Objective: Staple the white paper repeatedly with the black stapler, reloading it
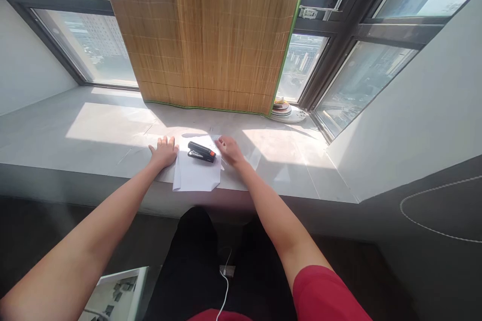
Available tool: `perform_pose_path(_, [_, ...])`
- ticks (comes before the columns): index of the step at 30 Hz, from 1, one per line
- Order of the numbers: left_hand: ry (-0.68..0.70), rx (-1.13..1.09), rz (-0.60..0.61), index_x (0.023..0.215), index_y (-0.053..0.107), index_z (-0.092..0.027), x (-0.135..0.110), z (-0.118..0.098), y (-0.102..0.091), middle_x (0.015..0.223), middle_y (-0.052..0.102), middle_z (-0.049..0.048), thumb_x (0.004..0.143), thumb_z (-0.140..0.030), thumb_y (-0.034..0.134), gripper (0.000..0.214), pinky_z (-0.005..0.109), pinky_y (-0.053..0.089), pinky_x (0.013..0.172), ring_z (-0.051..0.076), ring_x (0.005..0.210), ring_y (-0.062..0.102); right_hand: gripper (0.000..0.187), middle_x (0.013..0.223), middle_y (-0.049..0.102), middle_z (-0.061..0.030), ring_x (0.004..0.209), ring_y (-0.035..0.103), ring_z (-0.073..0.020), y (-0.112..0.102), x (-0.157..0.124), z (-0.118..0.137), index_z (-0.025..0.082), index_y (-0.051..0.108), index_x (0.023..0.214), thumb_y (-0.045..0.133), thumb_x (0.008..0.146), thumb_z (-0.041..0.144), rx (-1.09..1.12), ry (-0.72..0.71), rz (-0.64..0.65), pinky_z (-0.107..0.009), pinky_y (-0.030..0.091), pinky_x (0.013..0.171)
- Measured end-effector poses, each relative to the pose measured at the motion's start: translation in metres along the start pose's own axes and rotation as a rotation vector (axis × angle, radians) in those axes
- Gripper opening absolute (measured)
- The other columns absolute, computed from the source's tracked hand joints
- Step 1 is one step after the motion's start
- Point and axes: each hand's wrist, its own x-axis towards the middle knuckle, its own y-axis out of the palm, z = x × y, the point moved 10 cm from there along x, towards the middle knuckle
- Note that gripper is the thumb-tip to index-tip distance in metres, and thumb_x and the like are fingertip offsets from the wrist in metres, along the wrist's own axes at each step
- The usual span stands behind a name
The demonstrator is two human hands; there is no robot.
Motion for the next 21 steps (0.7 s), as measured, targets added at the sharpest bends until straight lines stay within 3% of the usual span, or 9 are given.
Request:
perform_pose_path(2, [0.001,-0.002,-0.003,0.174,0.034,-0.014,-0.001,-0.001,-0.001,0.183,0.019,0.0222,0.11,-0.046,0.022,0.073,0.081,0.01,0.129,0.042,0.172,0.011,0.034,0.113,0.075,-0.0075,0.104,0.067,-0.0247,0.029,-0.005,0.037,0.025,0.067,0.123,0.057,0.107,0.053,0.011,-0.113,0.098,-0.032,0.051,0.089])
perform_pose_path(5, [-0.003,-0.002,0.0,0.174,0.034,-0.015,-0.003,-0.002,-0.002,0.183,0.021,0.0219,0.109,-0.046,0.023,0.073,0.08,0.01,0.13,0.041,0.172,0.012,0.036,0.112,0.072,-0.0096,0.101,0.067,-0.0267,0.045,-0.015,0.043,0.024,0.064,0.13,0.072,0.099,0.039,-0.046,-0.097,0.159,-0.034,0.051,0.088])
perform_pose_path(8, [-0.009,-0.004,0.002,0.174,0.035,-0.015,-0.003,-0.003,-0.003,0.183,0.021,0.0221,0.109,-0.045,0.024,0.072,0.079,0.01,0.13,0.041,0.172,0.012,0.036,0.111,0.072,-0.0106,0.098,0.067,-0.0275,0.024,-0.028,0.008,0.023,0.063,0.131,0.072,0.099,0.038,-0.09,0.007,0.119,-0.035,0.052,0.087])
perform_pose_path(13, [-0.01,-0.005,-0.002,0.174,0.034,-0.012,-0.005,-0.001,-0.006,0.183,0.021,0.0234,0.109,-0.043,0.025,0.072,0.081,0.01,0.129,0.043,0.171,0.013,0.039,0.117,0.073,-0.0119,0.106,0.068,-0.0296,-0.022,-0.058,-0.051,0.022,0.061,0.134,0.071,0.098,0.034,-0.093,0.026,0.09,-0.039,0.052,0.094])
perform_pose_path(15, [-0.028,0.0,-0.04,0.169,0.043,-0.01,-0.01,-0.006,-0.012,0.18,0.028,0.0257,0.109,-0.038,0.029,0.068,0.081,0.015,0.128,0.045,0.169,0.018,0.041,0.119,0.073,-0.0127,0.11,0.067,-0.0308,-0.032,-0.067,-0.064,0.022,0.06,0.136,0.071,0.098,0.033,-0.092,0.05,0.077,-0.041,0.053,0.098])
perform_pose_path(18, [0.059,0.008,-0.171,0.144,0.067,-0.007,-0.028,-0.048,-0.027,0.166,0.049,0.0275,0.103,-0.02,0.036,0.053,0.067,0.026,0.131,0.042,0.162,0.035,0.045,0.126,0.072,-0.0151,0.117,0.064,-0.0327,-0.038,-0.072,-0.069,0.021,0.057,0.142,0.068,0.099,0.033,-0.108,0.067,0.031,-0.045,0.052,0.104])
perform_pose_path(21, [0.417,-0.113,-0.115,0.125,0.076,-0.013,-0.055,-0.134,-0.016,0.15,0.066,0.0196,0.1,-0.012,0.039,0.045,0.044,0.042,0.125,0.031,0.146,0.055,0.048,0.134,0.069,-0.0177,0.124,0.061,-0.0355,-0.04,-0.073,-0.06,0.02,0.056,0.146,0.067,0.101,0.034,-0.153,0.028,-0.016,-0.05,0.049,0.111])
